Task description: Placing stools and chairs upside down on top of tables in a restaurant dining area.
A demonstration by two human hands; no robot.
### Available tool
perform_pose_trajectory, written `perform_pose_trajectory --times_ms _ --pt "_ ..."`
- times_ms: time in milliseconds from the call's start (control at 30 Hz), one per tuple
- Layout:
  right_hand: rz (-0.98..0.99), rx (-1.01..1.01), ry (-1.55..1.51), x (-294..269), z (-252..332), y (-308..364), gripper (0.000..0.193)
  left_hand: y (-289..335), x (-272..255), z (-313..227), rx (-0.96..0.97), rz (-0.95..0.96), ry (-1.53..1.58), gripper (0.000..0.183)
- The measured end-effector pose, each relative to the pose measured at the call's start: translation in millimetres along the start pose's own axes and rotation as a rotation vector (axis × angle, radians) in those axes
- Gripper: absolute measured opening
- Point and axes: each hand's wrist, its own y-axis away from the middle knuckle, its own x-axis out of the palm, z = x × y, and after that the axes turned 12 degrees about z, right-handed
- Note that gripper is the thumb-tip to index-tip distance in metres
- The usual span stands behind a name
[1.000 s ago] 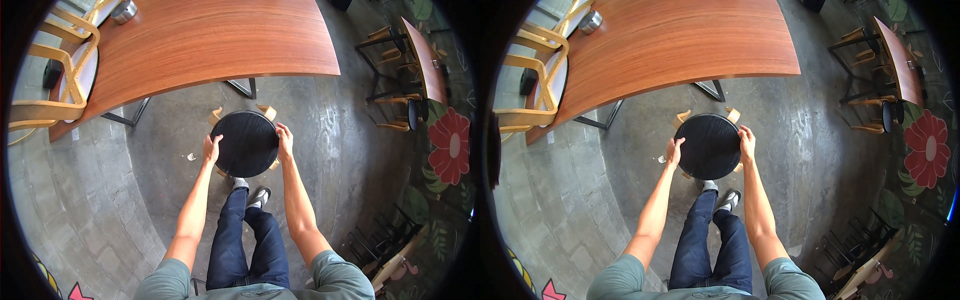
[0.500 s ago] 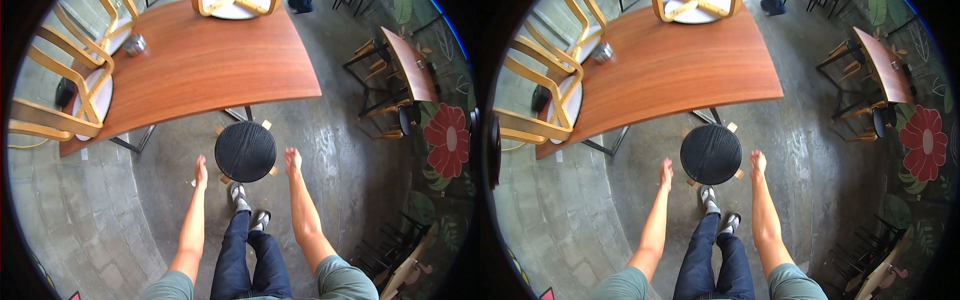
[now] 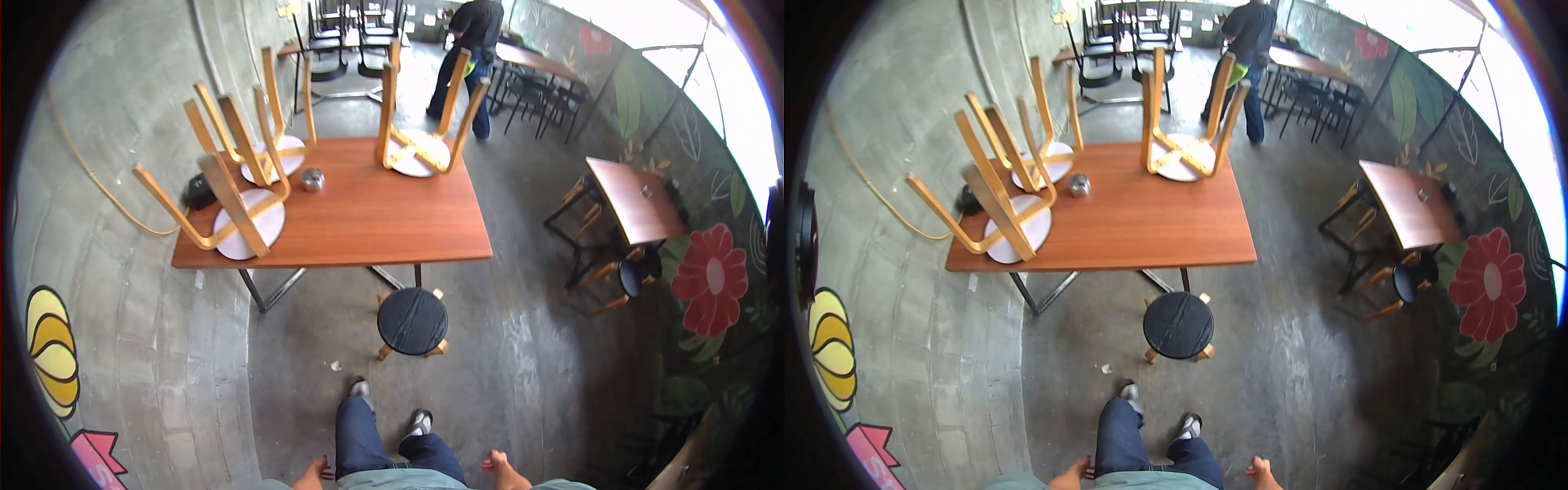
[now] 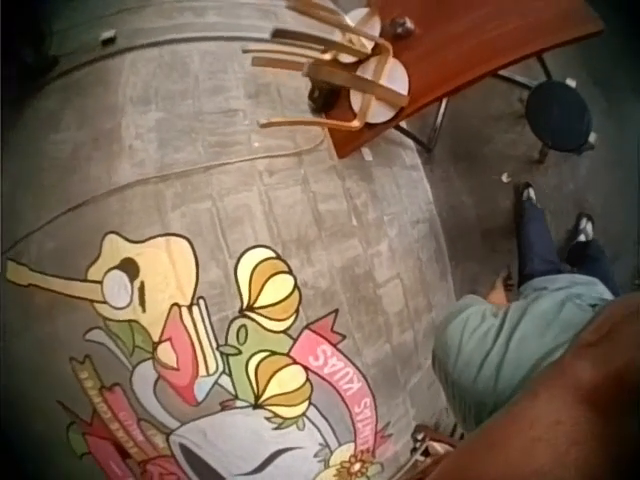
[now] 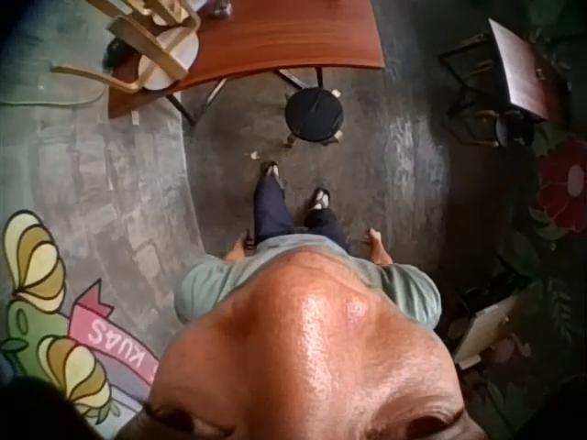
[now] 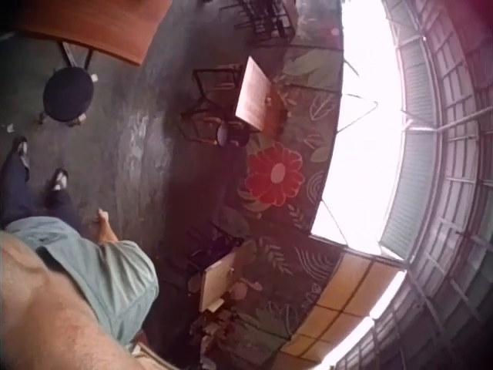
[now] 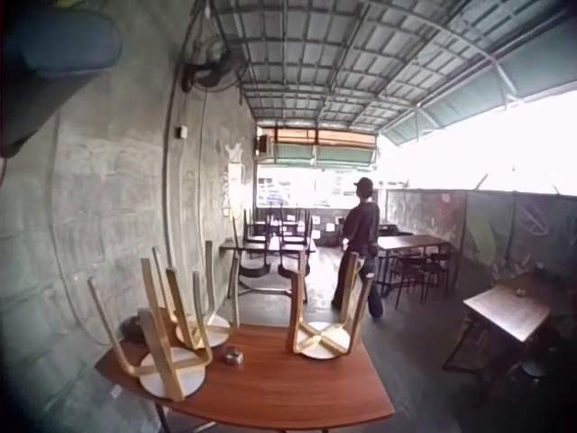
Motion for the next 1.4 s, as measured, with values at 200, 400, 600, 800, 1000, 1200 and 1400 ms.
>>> perform_pose_trajectory --times_ms 200,400,600,800,1000,1200,1400 --pt "0.108 -0.066 -0.003 39 55 22 0.027 54 -57 -101 0.284 -0.226 0.077 0.050" --pt "0.104 -0.478 0.631 284 231 99 0.031 173 -139 -335 0.855 -0.207 0.240 0.028" --pt "-0.014 -1.811 0.774 580 430 300 0.077 396 -155 -532 1.855 -0.601 0.102 0.083" --pt "0.658 -1.848 0.380 713 480 452 0.093 472 -189 -621 1.935 -0.379 -0.132 0.068" --pt "0.449 -1.853 0.339 712 452 434 0.056 473 -196 -592 1.901 -0.508 -0.433 0.045" --pt "0.297 -1.790 0.392 648 393 436 0.039 426 -182 -521 1.802 -0.283 -0.431 0.035" --pt "0.115 -1.862 0.404 597 327 419 0.019 353 -163 -447 1.960 -0.089 -0.394 0.042"
